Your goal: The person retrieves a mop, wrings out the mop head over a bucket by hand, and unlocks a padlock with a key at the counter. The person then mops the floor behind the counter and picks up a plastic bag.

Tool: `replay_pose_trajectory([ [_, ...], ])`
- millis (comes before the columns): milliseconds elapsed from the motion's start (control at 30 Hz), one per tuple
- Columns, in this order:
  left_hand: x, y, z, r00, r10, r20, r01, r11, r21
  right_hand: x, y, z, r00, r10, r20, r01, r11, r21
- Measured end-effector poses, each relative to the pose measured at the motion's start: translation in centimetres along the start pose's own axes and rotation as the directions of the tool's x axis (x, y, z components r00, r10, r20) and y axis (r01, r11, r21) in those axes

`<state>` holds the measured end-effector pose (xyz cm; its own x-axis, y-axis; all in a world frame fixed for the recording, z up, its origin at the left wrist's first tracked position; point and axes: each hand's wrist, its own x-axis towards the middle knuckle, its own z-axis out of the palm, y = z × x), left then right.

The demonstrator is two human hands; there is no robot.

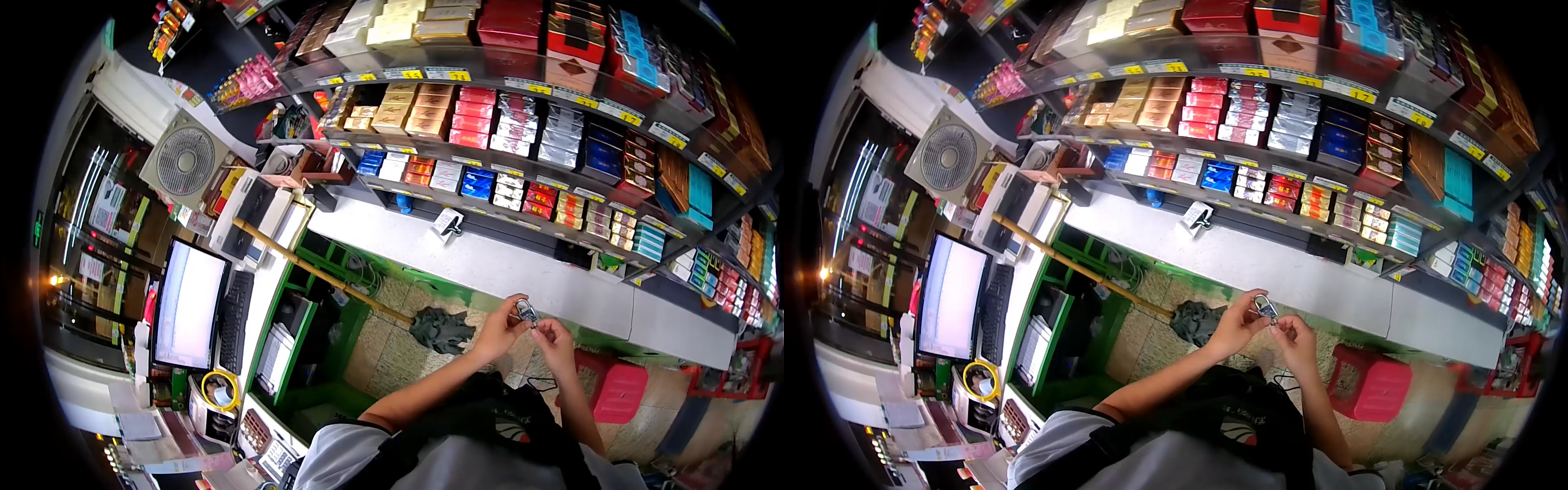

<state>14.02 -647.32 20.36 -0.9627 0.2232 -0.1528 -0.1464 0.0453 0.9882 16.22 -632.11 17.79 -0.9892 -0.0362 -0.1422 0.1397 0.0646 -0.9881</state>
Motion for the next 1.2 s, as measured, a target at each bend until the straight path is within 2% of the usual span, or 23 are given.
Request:
replay_pose_trajectory([
  [67,0.1,-1.1,0.1,0.998,0.056,-0.012,-0.057,0.992,-0.108,-0.2,0.0,0.3,1.0,0.02,-0.007,-0.02,0.999,0.05],
  [200,-0.1,-1.4,0.4,0.998,0.018,-0.062,-0.03,0.976,-0.214,-0.4,0.1,0.5,0.999,0.036,0.009,-0.036,0.997,0.064],
  [267,-0.7,0.1,0.0,0.998,-0.011,-0.063,0.018,0.994,0.105,-0.6,0.7,0.5,1.0,0.011,0.027,-0.012,1.0,0.01],
  [400,-0.6,-0.1,-0.2,0.999,-0.053,0.007,0.052,0.989,0.139,-0.8,1.1,0.1,0.999,0.022,0.048,-0.021,0.999,-0.037],
  [467,-0.5,-1.3,0.1,0.999,0.032,-0.018,-0.035,0.981,-0.191,-1.1,0.3,0.0,0.998,0.035,0.058,-0.029,0.995,-0.099],
  [500,-0.5,-1.2,0.0,1.0,0.026,0.007,-0.024,0.98,-0.197,-1.1,0.2,0.0,0.998,0.045,0.033,-0.041,0.994,-0.102],
  [567,-0.8,-0.5,-0.7,0.992,-0.123,0.009,0.118,0.927,-0.356,-1.5,-0.3,-0.2,0.984,0.163,0.068,-0.16,0.986,-0.038],
  [633,-1.0,0.7,-1.1,0.978,-0.207,-0.006,0.183,0.877,-0.443,-1.8,-2.4,0.4,0.994,0.081,0.072,-0.078,0.996,-0.045],
  [733,-0.8,1.2,-0.9,0.963,-0.266,0.049,0.26,0.857,-0.445,-1.6,-1.8,0.2,0.999,0.029,0.014,-0.03,0.999,0.024],
  [800,-0.8,0.9,-0.8,0.966,-0.256,0.032,0.238,0.838,-0.492,-1.2,-1.9,0.2,0.999,0.016,0.029,-0.013,0.997,-0.082],
  [900,-0.8,0.7,-0.5,0.962,-0.265,0.07,0.266,0.842,-0.469,-1.0,-2.7,0.6,0.998,-0.057,-0.024,0.056,0.996,-0.071],
  [1033,-0.9,1.1,-0.2,0.962,-0.267,0.053,0.262,0.857,-0.445,-1.1,-2.7,0.5,0.999,-0.05,-0.005,0.049,0.997,-0.052],
  [1100,-1.0,0.9,-0.1,0.966,-0.255,0.043,0.248,0.867,-0.431,-1.1,-2.6,0.4,0.999,0.026,0.038,-0.025,0.999,-0.032],
  [1200,-1.0,0.6,0.1,0.972,-0.233,0.028,0.223,0.883,-0.413,-1.2,-3.0,0.4,0.999,0.01,0.05,-0.009,1.0,-0.021],
])
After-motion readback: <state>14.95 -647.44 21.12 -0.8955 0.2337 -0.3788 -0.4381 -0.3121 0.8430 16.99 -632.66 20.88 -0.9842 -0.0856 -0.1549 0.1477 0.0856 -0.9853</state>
